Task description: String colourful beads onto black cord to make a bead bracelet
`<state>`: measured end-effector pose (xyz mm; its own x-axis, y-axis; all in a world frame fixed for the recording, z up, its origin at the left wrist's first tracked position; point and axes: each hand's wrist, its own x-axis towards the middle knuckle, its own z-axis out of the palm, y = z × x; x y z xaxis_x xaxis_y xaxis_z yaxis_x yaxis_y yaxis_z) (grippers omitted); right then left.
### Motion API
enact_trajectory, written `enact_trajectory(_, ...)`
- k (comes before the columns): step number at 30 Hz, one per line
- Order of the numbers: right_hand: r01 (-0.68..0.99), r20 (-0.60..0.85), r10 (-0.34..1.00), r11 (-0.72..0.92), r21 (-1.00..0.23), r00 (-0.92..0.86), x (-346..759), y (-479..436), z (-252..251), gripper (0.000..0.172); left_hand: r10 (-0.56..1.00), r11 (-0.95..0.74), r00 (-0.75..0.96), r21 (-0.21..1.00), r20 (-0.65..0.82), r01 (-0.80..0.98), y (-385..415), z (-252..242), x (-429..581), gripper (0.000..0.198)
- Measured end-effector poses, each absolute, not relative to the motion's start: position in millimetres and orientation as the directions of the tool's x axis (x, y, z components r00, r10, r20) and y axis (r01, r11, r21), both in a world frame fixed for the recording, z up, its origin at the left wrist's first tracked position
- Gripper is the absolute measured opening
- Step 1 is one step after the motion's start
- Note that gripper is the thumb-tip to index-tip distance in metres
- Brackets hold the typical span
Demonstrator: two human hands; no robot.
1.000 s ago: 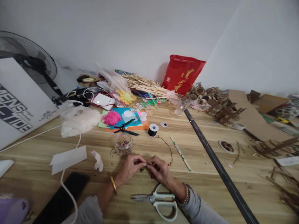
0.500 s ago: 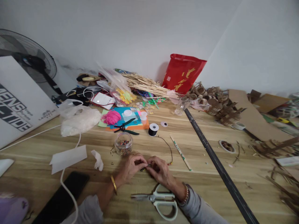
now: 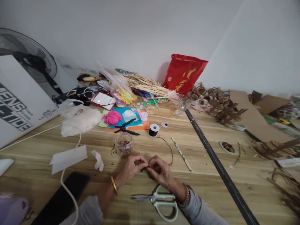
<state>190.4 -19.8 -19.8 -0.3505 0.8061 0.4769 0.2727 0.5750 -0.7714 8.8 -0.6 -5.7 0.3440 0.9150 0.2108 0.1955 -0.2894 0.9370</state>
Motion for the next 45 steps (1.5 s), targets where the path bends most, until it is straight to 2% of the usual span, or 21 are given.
enact_trajectory(3,0.291,0.435,0.838,0.528,-0.798,-0.329,190.7,-19.6,-21.6,0.014,0.914,-0.301,0.34,0.931,0.219,0.208,-0.2,-7.6,8.4,0.018)
enact_trajectory(8,0.335,0.462,0.808,0.577,-0.745,-0.365,191.6,-17.5,-18.9,0.02,0.916,-0.319,0.326,0.918,0.235,0.236,0.9,-13.0,8.6,0.02)
enact_trajectory(14,0.336,0.445,0.81,0.57,-0.75,-0.381,190.3,-15.5,-17.8,0.02,0.909,-0.343,0.328,0.908,0.257,0.24,1.4,-15.1,8.5,0.021)
enact_trajectory(23,0.286,0.258,0.89,0.376,-0.882,-0.376,189.9,-18.4,-26.7,0.023,0.908,-0.345,0.337,0.902,0.25,0.26,0.3,-12.8,8.5,0.02)
enact_trajectory(32,0.336,0.333,0.87,0.456,-0.824,-0.362,192.4,-16.1,-24.5,0.024,0.921,-0.313,0.321,0.911,0.221,0.268,0.7,-10.7,8.7,0.018)
enact_trajectory(37,0.354,0.39,0.861,0.494,-0.794,-0.327,192.6,-13.8,-20.6,0.025,0.957,-0.247,0.229,0.911,0.177,0.331,2.0,-10.4,6.5,0.013)
enact_trajectory(41,0.371,0.403,0.866,0.493,-0.787,-0.296,192.4,-12.9,-18.0,0.026,0.947,-0.302,0.23,0.865,0.224,0.401,2.7,-15.1,4.5,0.012)
enact_trajectory(45,0.39,0.345,0.907,0.417,-0.821,-0.243,192.2,-12.7,-21.4,0.018,0.919,-0.384,0.277,0.796,0.28,0.467,2.1,-19.3,3.5,0.013)
